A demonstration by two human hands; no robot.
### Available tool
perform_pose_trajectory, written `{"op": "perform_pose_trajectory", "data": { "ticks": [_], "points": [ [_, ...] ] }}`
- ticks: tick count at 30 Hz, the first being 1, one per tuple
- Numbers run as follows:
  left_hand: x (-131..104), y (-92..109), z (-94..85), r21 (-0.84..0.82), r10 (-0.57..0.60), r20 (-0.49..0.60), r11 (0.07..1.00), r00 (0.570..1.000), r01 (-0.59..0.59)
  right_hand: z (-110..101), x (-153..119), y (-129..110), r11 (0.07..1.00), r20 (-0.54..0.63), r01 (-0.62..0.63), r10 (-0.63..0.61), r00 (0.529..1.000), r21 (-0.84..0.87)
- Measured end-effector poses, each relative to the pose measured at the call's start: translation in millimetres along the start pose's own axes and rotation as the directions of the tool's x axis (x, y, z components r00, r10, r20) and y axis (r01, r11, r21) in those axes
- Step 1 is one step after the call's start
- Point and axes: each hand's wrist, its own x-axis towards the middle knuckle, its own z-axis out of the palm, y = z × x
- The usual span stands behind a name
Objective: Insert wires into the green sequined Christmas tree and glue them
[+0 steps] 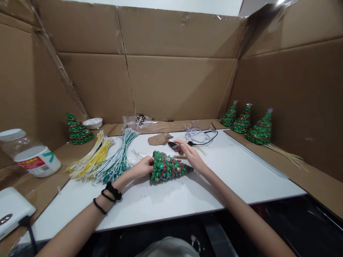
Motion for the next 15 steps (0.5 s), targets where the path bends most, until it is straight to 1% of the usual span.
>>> {"op": "perform_pose_trajectory", "data": {
  "ticks": [1,2,3,4,6,8,11,13,15],
  "points": [
    [-0.2,0.9,-0.2,0.01,-0.002,0.012,1.0,1.0,0.002,-3.9,2.3,3.8,0.995,-0.059,0.021,-0.026,0.998,-0.092],
    [-0.5,2.2,-0.4,0.02,0.0,0.024,1.0,1.0,-0.001,-7.4,3.9,7.2,0.976,-0.084,0.035,-0.055,0.995,-0.215],
    [-0.8,3.8,-0.8,0.028,0.005,0.035,1.0,0.999,-0.006,-10.3,4.7,10.2,0.937,-0.072,0.049,-0.079,0.994,-0.346],
    [-1.0,5.4,-1.3,0.037,0.008,0.045,0.999,0.999,-0.01,-12.4,5.0,12.5,0.886,-0.033,0.066,-0.092,0.995,-0.46],
    [-1.6,8.2,-2.8,0.055,0.009,0.06,0.998,0.998,-0.012,-14.4,4.1,15.7,0.796,0.066,0.102,-0.078,0.995,-0.596],
    [-2.1,9.9,-5.0,0.069,-0.007,0.076,0.998,0.997,0.001,-14.0,2.8,17.3,0.757,0.118,0.118,-0.054,0.992,-0.642],
    [-3.5,10.8,-9.4,0.072,-0.065,0.094,0.996,0.993,0.058,-12.4,2.1,19.3,0.747,0.125,0.112,-0.039,0.991,-0.656],
    [-5.4,11.8,-13.0,0.078,-0.114,0.12,0.991,0.986,0.105,-11.4,2.7,20.7,0.765,0.111,0.105,-0.044,0.993,-0.636],
    [-8.3,13.7,-16.8,0.044,-0.145,0.157,0.989,0.977,0.14,-10.8,3.9,21.3,0.809,0.062,0.09,-0.066,0.996,-0.581]
  ]
}}
